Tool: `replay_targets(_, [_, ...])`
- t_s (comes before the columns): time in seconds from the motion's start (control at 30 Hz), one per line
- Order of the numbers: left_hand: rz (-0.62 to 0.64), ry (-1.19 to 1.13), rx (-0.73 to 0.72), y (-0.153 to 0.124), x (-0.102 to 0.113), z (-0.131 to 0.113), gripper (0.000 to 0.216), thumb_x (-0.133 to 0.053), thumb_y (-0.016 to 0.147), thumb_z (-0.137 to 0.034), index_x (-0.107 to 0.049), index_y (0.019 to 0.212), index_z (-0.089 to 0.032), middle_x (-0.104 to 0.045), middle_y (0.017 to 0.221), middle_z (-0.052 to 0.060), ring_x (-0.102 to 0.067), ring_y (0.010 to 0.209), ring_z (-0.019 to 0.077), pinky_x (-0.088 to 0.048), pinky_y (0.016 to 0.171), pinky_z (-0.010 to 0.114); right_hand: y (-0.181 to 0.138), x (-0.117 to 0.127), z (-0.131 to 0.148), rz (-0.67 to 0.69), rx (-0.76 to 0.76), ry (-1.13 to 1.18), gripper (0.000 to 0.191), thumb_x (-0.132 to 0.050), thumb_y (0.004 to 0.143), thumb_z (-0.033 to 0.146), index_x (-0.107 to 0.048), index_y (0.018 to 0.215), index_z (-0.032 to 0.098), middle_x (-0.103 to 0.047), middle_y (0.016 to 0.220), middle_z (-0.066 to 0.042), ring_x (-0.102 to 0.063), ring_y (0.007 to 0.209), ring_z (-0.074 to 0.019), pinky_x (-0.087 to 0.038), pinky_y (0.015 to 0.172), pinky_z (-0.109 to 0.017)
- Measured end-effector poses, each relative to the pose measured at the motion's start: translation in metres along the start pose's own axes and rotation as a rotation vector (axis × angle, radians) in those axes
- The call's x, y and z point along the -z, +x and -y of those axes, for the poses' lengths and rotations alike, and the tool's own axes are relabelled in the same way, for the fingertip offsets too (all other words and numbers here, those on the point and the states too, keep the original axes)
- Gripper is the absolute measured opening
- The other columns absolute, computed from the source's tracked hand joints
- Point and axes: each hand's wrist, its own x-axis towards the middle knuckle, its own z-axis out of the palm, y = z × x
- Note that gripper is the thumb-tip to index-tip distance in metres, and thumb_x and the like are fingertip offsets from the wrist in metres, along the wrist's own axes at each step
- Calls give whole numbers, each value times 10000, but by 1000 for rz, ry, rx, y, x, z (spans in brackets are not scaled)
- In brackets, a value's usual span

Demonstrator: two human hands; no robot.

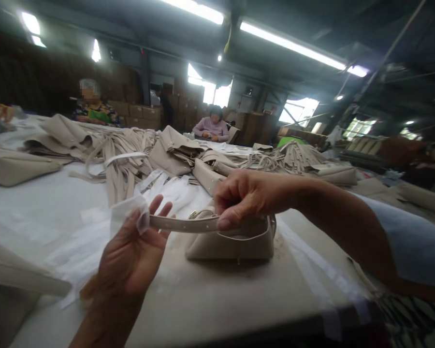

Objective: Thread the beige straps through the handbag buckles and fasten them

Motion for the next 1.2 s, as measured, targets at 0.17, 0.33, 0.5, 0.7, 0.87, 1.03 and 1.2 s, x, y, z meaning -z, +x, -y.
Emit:
replay_targets(0.17, [57, 173, -115, -19, -8, 24, 119, -605, 806, -140, -708, 746, -143, -717, 914, 68, -653, 922, 177, -498, 905, 284, -59, 0, -4, 65, -164, -112, 152, -624, 787, 254, -597, 720, 120, -524, 584, 38, -472, 518, -62, -361, 482, -168])
replay_targets(0.33, [314, 459, -11, -53, -5, 68, 180, -762, 708, -270, -721, 808, -125, -705, 765, 34, -608, 689, 116, -488, 682, 186, -85, -29, -30, -34, -183, -244, 430, -565, 871, 334, -539, 1249, 130, -646, 988, -71, -600, 878, -157, -455, 748, -242])
replay_targets(0.5, [310, 560, -50, -66, -1, 95, 195, -749, 723, -307, -711, 789, -128, -690, 733, 23, -603, 685, 123, -485, 682, 205, -67, -84, -62, -153, -26, 214, 577, -645, 806, 324, -421, 1307, 146, -610, 958, -51, -571, 838, -156, -450, 681, -232])
replay_targets(0.7, [239, 436, 52, -73, -3, 94, 194, -755, 709, -297, -669, 752, -128, -595, 571, -19, -514, 458, 70, -454, 496, 184, -36, -134, -82, -338, 54, 542, 211, -573, 803, 234, -526, 991, 150, -574, 771, -9, -527, 642, -103, -443, 592, -217])
replay_targets(0.87, [26, 186, -77, -59, -4, 63, 117, -731, 703, -167, -636, 755, -124, -681, 815, 44, -660, 775, 155, -538, 711, 261, -48, -127, -84, -444, -103, 472, 231, -429, 917, 390, -493, 969, 174, -515, 539, 46, -385, 403, -69, -305, 390, -174])
replay_targets(1.03, [-128, 114, -18, -41, 0, 38, 33, -630, 788, -135, -630, 803, -106, -693, 811, 82, -681, 786, 188, -542, 692, 291, -72, -128, -89, -586, -83, 270, 299, -442, 915, 486, -474, 922, 188, -452, 503, 66, -380, 450, -79, -335, 460, -203])
replay_targets(1.2, [-102, 109, -32, -40, 3, 48, 43, -656, 780, -142, -652, 794, -101, -701, 815, 67, -675, 792, 168, -537, 690, 273, -72, -140, -82, -582, -57, 53, 281, -395, 935, 453, -501, 916, 194, -474, 531, 50, -458, 491, -103, -373, 510, -231])
